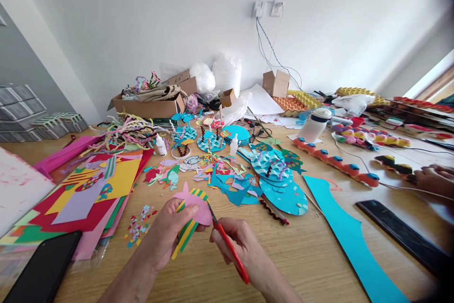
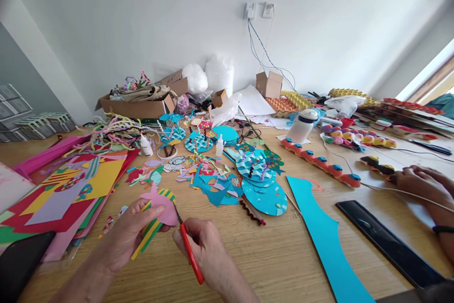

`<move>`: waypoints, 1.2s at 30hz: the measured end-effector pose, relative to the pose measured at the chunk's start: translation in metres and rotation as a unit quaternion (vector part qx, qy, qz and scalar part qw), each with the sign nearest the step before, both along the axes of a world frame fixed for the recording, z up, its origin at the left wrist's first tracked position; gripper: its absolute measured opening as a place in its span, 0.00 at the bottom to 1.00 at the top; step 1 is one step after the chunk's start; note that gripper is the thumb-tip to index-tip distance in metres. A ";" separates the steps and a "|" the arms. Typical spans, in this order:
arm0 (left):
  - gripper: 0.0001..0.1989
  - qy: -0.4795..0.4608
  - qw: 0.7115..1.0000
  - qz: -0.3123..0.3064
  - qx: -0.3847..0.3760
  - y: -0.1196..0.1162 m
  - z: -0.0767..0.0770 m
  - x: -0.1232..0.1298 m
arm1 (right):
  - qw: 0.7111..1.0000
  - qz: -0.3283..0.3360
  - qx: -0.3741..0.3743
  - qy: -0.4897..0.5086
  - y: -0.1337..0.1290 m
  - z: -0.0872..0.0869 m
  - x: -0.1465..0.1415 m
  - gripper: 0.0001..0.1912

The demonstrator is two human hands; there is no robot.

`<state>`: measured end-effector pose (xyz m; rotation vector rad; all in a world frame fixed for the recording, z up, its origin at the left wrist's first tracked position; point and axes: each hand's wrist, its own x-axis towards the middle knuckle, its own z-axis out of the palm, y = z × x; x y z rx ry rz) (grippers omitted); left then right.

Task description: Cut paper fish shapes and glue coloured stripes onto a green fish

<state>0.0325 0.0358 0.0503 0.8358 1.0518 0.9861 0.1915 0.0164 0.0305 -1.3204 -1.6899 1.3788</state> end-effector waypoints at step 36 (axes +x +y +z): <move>0.09 0.020 1.000 -0.021 0.004 0.001 -0.004 -0.004 | 1.000 0.013 0.003 -0.015 0.000 -0.011 0.005 0.17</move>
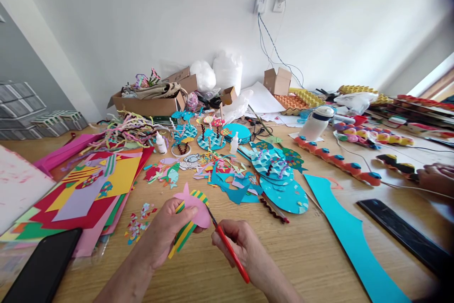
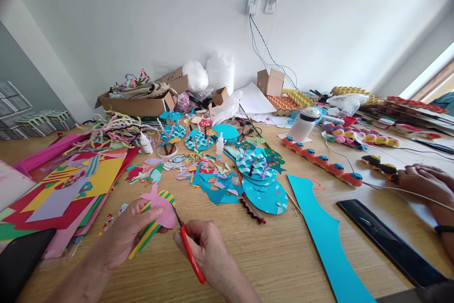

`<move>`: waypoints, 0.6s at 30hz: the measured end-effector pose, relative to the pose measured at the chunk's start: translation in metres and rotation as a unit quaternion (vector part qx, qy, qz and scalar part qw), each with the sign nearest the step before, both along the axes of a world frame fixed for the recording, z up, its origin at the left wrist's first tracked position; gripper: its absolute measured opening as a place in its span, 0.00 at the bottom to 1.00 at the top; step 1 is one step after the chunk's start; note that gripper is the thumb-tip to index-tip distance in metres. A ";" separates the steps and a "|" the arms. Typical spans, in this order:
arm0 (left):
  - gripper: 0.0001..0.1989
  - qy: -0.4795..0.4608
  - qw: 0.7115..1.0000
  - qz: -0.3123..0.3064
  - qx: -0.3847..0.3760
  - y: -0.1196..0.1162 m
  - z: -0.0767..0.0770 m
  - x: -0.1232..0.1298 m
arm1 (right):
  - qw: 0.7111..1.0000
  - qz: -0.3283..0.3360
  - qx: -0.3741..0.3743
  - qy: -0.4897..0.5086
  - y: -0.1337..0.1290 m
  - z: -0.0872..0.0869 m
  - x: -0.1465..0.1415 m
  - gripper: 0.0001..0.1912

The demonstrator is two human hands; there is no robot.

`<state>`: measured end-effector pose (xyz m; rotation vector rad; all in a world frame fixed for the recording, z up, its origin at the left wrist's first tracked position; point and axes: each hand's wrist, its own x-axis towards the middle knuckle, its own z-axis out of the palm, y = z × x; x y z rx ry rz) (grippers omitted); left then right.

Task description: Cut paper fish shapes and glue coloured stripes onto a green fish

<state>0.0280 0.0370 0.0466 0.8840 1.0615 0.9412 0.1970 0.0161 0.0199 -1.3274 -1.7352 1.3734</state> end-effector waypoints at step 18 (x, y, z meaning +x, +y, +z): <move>0.08 0.008 1.000 -0.012 -0.014 -0.002 0.001 -0.004 | 0.999 0.008 0.015 -0.036 -0.001 -0.001 0.003 0.18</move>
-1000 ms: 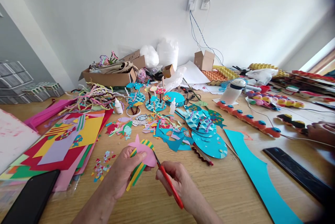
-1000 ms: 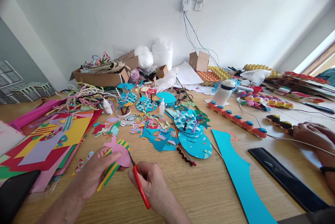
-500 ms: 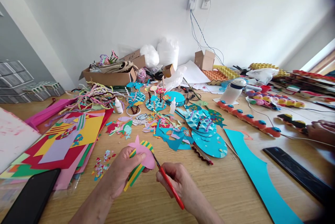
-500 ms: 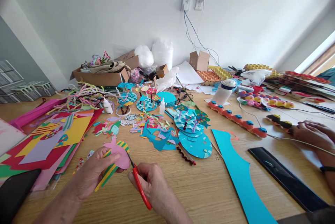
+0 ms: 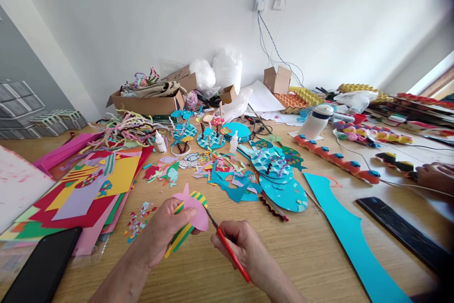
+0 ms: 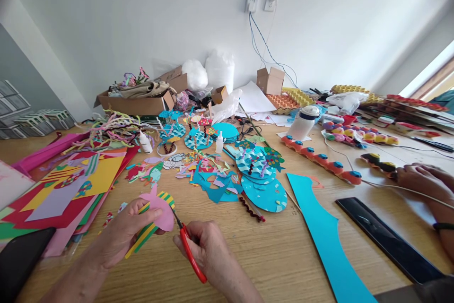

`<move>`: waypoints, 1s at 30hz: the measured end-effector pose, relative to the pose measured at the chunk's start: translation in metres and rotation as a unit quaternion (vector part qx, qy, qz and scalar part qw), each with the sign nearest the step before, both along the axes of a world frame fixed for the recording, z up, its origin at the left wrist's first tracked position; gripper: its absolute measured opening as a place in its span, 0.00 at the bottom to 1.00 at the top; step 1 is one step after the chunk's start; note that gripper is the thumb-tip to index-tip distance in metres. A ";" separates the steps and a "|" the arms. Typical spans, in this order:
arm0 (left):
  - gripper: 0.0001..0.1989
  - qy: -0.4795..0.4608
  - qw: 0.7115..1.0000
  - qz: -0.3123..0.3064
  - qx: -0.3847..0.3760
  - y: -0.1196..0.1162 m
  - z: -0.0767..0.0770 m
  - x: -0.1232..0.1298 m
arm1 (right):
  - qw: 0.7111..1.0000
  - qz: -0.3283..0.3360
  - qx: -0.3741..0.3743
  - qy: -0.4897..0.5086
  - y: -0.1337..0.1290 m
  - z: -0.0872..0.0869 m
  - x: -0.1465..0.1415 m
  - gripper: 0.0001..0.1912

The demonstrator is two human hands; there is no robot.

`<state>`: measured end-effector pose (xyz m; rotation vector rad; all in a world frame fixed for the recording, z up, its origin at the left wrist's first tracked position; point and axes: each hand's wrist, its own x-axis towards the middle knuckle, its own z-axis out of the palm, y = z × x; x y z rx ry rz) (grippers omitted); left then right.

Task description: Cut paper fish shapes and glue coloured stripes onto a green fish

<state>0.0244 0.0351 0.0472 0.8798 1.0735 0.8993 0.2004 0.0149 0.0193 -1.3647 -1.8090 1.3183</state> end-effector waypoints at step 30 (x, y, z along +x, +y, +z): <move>0.07 -0.021 0.997 -0.073 0.030 -0.002 -0.007 0.003 | 0.999 0.031 -0.005 0.030 -0.003 -0.003 0.005 0.17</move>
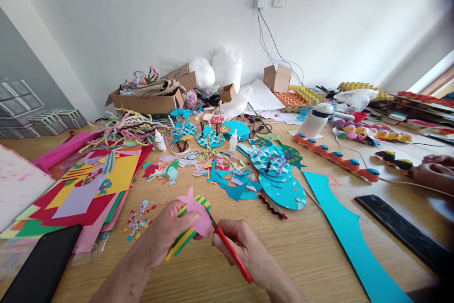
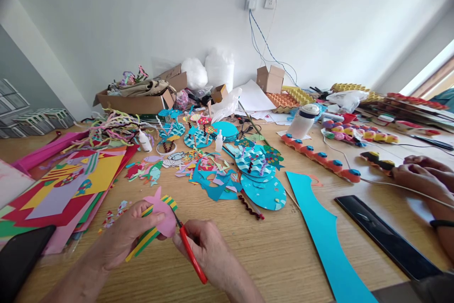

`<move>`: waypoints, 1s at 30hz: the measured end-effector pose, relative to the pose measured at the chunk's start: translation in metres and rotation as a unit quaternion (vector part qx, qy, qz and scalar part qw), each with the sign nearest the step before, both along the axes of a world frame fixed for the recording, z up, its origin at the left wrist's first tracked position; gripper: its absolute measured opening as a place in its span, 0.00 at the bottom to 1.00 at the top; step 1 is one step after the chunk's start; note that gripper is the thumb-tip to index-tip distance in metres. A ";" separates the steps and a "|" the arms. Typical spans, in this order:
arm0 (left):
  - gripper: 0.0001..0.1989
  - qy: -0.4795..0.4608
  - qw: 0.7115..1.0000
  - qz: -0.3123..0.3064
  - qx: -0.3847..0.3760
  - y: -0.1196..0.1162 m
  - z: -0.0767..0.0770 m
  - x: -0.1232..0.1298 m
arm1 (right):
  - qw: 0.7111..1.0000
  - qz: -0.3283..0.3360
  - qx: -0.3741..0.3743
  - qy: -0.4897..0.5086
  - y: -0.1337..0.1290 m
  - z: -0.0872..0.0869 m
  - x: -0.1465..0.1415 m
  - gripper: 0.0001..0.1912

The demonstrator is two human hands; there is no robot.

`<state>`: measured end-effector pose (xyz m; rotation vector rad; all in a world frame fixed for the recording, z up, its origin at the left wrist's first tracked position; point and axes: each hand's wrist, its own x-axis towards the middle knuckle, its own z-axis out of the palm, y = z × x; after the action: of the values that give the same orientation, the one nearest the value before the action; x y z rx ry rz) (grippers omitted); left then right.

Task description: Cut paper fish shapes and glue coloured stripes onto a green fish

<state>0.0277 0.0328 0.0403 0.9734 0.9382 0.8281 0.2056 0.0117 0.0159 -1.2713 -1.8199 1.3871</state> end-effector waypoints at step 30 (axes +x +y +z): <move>0.10 0.016 1.000 0.003 -0.017 0.002 -0.005 -0.007 | 0.999 -0.003 0.027 -0.047 0.000 -0.005 0.005 0.18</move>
<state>0.0210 0.0343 0.0354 0.9575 0.9810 0.8007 0.2110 0.0118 0.0110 -1.3338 -1.9003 1.2868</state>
